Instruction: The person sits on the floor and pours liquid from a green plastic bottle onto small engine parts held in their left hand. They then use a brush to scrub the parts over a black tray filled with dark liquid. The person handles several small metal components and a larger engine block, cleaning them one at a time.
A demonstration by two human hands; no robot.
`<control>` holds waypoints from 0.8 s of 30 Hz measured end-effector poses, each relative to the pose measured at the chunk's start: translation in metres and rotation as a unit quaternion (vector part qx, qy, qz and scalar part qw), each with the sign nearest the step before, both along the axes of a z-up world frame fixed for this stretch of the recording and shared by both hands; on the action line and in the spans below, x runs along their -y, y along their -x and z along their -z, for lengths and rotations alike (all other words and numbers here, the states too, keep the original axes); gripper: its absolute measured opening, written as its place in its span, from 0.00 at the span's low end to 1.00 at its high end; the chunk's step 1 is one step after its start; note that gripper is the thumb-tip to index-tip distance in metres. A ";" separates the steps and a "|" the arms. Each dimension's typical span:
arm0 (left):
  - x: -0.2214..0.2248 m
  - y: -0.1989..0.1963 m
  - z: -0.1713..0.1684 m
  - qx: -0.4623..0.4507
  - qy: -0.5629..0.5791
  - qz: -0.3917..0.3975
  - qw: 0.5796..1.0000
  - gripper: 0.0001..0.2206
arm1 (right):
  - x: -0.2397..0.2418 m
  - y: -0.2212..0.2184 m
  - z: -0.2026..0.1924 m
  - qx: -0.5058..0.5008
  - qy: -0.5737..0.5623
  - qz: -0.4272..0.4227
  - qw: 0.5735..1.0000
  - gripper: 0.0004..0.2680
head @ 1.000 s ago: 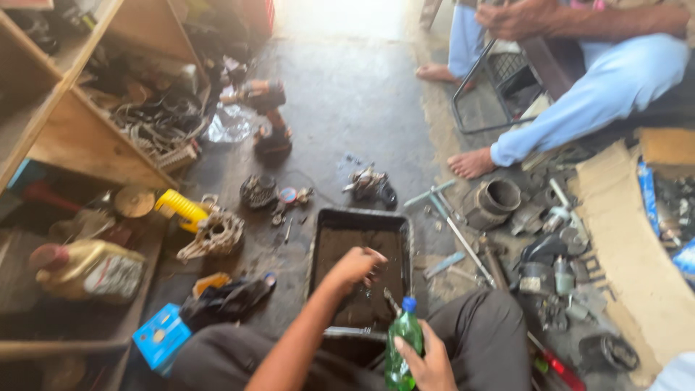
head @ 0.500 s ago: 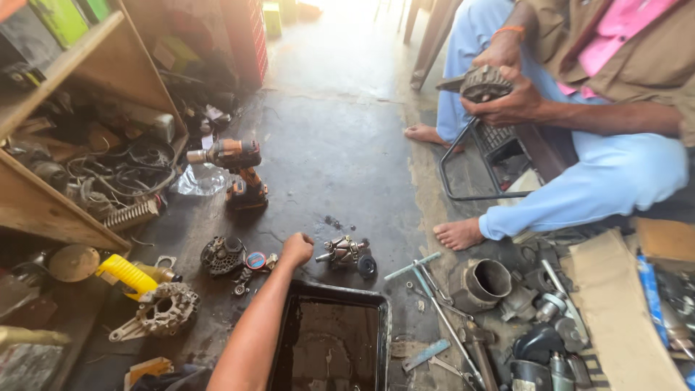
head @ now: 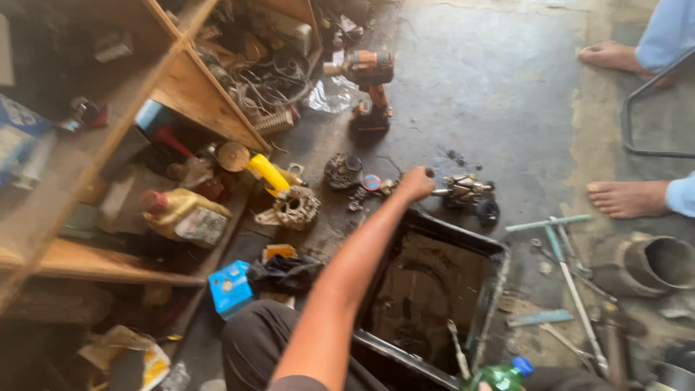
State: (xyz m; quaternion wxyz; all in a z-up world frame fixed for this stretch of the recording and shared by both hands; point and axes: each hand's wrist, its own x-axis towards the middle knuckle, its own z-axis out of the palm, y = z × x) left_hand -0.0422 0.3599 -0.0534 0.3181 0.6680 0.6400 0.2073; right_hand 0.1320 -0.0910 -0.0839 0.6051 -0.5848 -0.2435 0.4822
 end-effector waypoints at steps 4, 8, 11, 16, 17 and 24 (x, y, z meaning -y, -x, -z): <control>0.019 0.023 -0.034 0.015 -0.025 0.019 0.999 0.18 | -0.003 -0.073 -0.012 0.028 -0.007 0.009 1.000 0.19; 0.069 0.095 -0.077 -0.022 -0.076 0.024 0.997 0.14 | 0.006 -0.043 -0.007 -0.001 -0.002 -0.008 1.000 0.19; 0.108 0.137 -0.097 -0.016 -0.145 0.001 0.989 0.14 | 0.010 -0.051 -0.010 0.003 -0.004 -0.002 1.000 0.20; 0.156 0.238 -0.127 -0.178 -0.139 -0.146 0.963 0.18 | 0.005 -0.041 -0.008 -0.011 -0.012 0.004 1.000 0.21; 0.156 0.245 -0.131 -0.211 -0.084 -0.157 0.961 0.20 | 0.004 -0.048 -0.010 -0.011 -0.016 0.012 1.000 0.21; 0.166 0.257 -0.130 -0.255 0.117 -0.153 0.948 0.28 | 0.016 -0.062 -0.010 -0.054 -0.040 0.002 0.998 0.22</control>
